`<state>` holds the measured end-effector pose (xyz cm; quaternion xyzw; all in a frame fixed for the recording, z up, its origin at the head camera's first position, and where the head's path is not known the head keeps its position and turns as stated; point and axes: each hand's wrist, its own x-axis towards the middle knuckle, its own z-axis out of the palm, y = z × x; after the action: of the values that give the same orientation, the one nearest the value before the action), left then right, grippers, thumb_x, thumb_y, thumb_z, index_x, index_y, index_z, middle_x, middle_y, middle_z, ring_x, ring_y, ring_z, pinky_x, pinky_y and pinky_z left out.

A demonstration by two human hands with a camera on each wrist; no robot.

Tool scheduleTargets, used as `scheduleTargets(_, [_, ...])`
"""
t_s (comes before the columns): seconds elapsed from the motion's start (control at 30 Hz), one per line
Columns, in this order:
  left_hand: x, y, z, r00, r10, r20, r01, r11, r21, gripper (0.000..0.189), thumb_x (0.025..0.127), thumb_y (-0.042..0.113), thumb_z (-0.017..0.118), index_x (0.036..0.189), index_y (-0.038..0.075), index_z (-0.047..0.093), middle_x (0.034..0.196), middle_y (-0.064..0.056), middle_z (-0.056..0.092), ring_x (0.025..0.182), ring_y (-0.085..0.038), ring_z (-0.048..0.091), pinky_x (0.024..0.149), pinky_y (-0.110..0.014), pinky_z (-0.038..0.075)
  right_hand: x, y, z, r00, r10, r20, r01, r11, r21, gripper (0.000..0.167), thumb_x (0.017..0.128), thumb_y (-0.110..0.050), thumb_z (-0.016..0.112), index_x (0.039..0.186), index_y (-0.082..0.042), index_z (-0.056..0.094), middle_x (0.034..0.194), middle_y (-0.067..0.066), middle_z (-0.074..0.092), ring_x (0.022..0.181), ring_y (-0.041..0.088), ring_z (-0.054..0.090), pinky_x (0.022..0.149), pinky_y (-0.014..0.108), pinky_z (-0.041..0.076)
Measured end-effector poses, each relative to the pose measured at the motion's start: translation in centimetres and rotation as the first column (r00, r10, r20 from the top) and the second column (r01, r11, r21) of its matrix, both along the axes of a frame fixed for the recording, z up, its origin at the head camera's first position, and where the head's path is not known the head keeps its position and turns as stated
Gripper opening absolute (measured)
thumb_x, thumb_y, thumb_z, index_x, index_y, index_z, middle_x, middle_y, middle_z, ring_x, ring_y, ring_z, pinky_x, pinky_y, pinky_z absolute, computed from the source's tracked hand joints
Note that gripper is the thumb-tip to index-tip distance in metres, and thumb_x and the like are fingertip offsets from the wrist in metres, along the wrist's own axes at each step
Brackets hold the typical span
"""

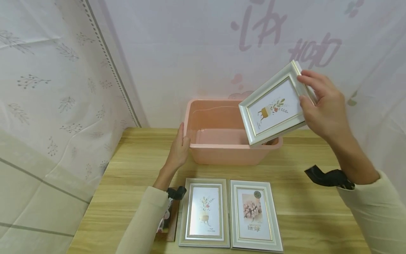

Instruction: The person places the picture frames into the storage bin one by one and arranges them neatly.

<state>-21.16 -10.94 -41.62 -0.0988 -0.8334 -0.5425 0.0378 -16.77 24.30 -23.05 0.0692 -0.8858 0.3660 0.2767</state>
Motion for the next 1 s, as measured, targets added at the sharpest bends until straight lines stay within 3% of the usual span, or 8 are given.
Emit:
scheduleTargets(0.2, [-0.1,0.1,0.2,1.0,0.01,0.009,-0.01,1.0,-0.003,0.065,0.102,0.02,0.028,0.161,0.012,0.003,0.164,-0.013,0.018,0.147,-0.03,0.026,0.12,-0.048,0.022,-1.0,-0.7,-0.2,1.0,0.008,0.0,-0.008,1.0,0.005,0.047,0.09,0.007,0.051,0.136,-0.002,0.059,0.148,0.005,0.05,0.136,0.017,0.042,0.102,0.021,0.042])
scheduleTargets(0.37, [-0.1,0.2,0.2,1.0,0.008,0.012,-0.008,1.0,-0.002,0.064,0.102,0.02,0.028,0.161,0.012,0.003,0.164,-0.013,0.019,0.147,-0.029,0.026,0.119,-0.048,0.023,-1.8,-1.5,-1.1,0.999,0.033,-0.026,-0.031,0.998,0.051,0.045,0.088,0.011,0.05,0.131,0.005,0.061,0.145,0.012,0.051,0.135,0.027,0.045,0.104,0.034,0.042])
scheduleTargets(0.5, [-0.1,0.1,0.1,1.0,0.001,0.002,-0.001,1.0,-0.004,0.065,0.102,0.021,0.028,0.161,0.012,0.002,0.164,-0.014,0.019,0.147,-0.03,0.026,0.119,-0.049,0.023,-2.4,-2.1,-1.8,0.999,0.05,-0.022,-0.047,0.993,0.108,0.044,0.086,0.014,0.048,0.128,0.01,0.061,0.146,0.019,0.049,0.135,0.036,0.044,0.102,0.054,0.043])
scheduleTargets(0.87, [0.1,0.1,-0.1,1.0,0.004,-0.01,-0.004,1.0,0.025,0.065,0.101,0.023,0.028,0.161,0.014,0.005,0.162,-0.014,0.024,0.143,-0.031,0.034,0.116,-0.052,0.028,-3.5,-3.9,-3.5,0.996,0.028,0.084,-0.047,0.971,0.235,0.044,0.085,0.014,0.044,0.127,0.016,0.057,0.149,0.024,0.042,0.125,0.048,0.05,0.081,0.055,0.053])
scheduleTargets(1.0, [0.0,0.1,-0.1,1.0,-0.001,-0.011,0.001,1.0,0.027,0.065,0.1,0.022,0.028,0.161,0.013,0.005,0.162,-0.015,0.024,0.142,-0.032,0.035,0.115,-0.052,0.03,-4.0,-4.3,-4.2,0.993,0.032,0.112,-0.061,0.964,0.26,0.046,0.083,0.015,0.042,0.127,0.016,0.057,0.149,0.026,0.041,0.126,0.049,0.049,0.084,0.059,0.052])
